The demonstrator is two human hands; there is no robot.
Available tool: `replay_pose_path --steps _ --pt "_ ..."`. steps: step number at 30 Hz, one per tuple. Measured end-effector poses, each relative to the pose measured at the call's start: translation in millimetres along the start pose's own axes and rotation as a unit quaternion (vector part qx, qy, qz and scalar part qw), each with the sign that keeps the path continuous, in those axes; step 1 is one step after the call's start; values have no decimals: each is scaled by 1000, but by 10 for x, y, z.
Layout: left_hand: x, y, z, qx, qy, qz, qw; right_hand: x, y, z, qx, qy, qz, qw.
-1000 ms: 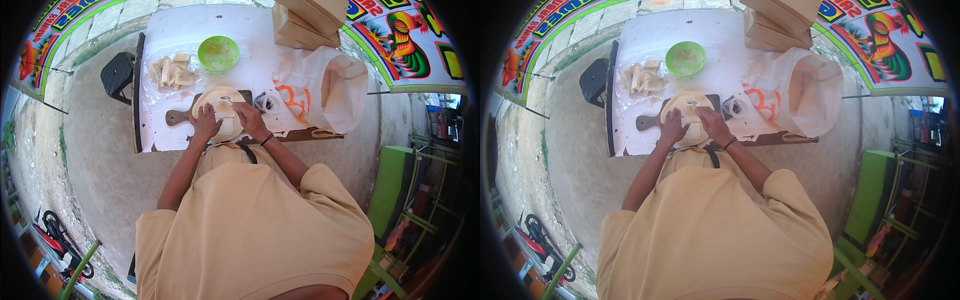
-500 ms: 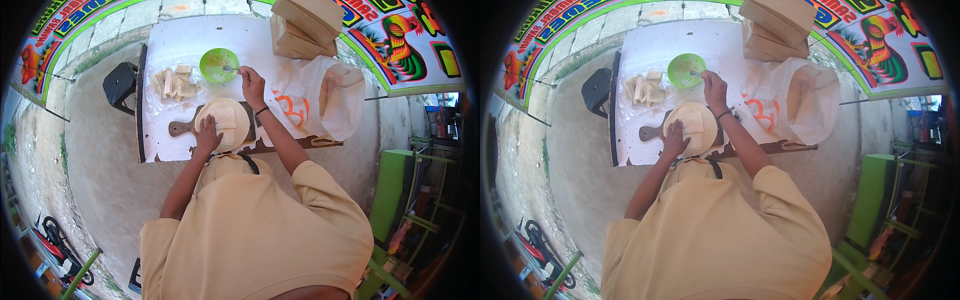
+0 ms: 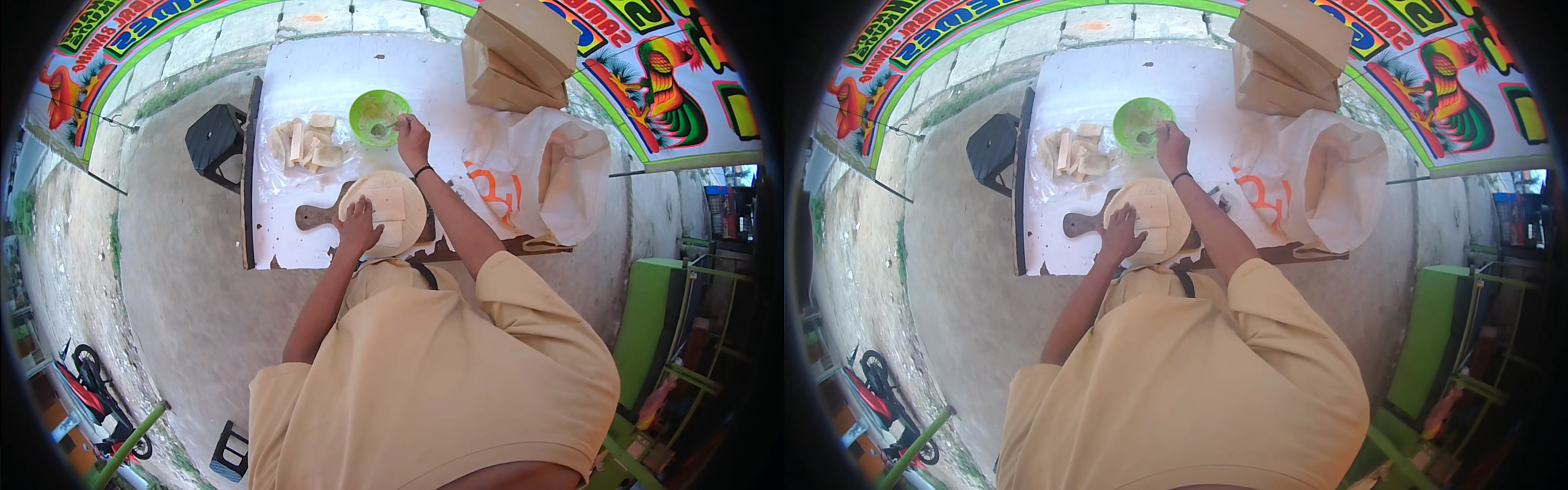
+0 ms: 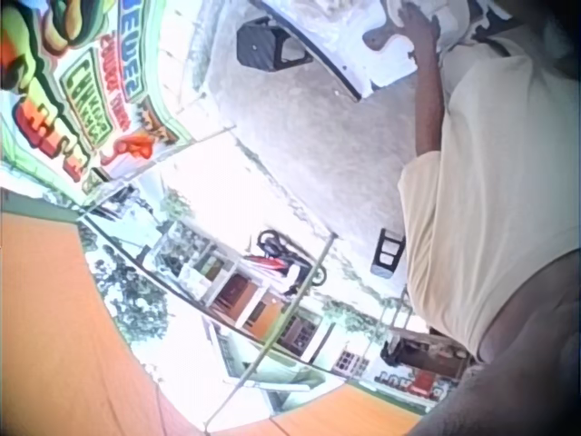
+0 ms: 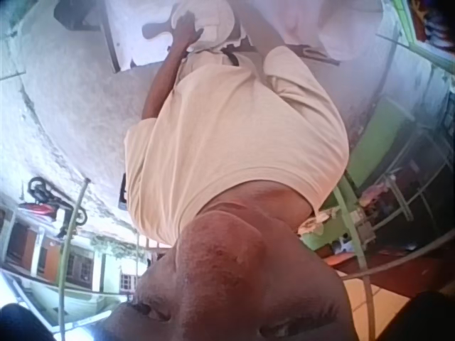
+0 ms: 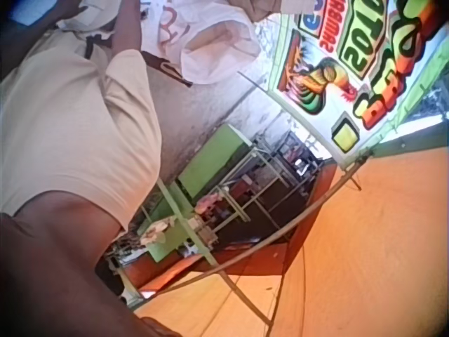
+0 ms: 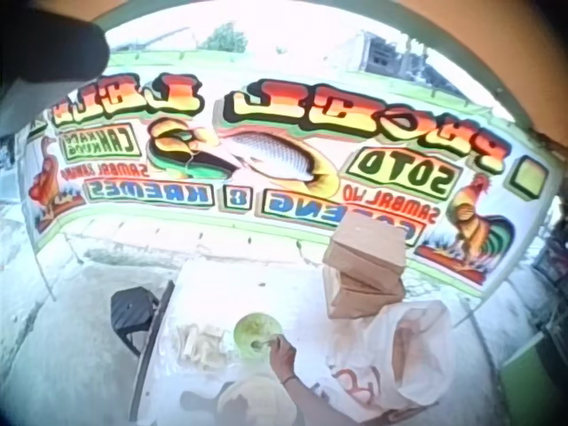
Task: The person repeatedly places a thin sheet on a wooden board, adds a dark filling with a spoon, folds the sheet over the filling, and sets the folded item aside. The process is repeated multiple times with consistent hand motions.
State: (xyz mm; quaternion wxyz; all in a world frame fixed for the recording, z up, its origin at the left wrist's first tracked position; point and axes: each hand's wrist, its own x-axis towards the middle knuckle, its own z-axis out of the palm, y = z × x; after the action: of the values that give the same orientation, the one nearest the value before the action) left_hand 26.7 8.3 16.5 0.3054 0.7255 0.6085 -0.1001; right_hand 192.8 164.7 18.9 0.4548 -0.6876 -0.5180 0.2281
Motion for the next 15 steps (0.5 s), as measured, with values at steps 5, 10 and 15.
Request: replay_pose_path --steps 5,10,15 --pt "42 -49 -8 -6 -2 11 1000 72 8 -44 102 16 55 993" --pt "52 -56 68 8 6 10 1000 33 -96 -443 276 13 155 949" --pt "4 -19 33 24 -11 7 1000 -415 -326 -1053 368 8 219 904"
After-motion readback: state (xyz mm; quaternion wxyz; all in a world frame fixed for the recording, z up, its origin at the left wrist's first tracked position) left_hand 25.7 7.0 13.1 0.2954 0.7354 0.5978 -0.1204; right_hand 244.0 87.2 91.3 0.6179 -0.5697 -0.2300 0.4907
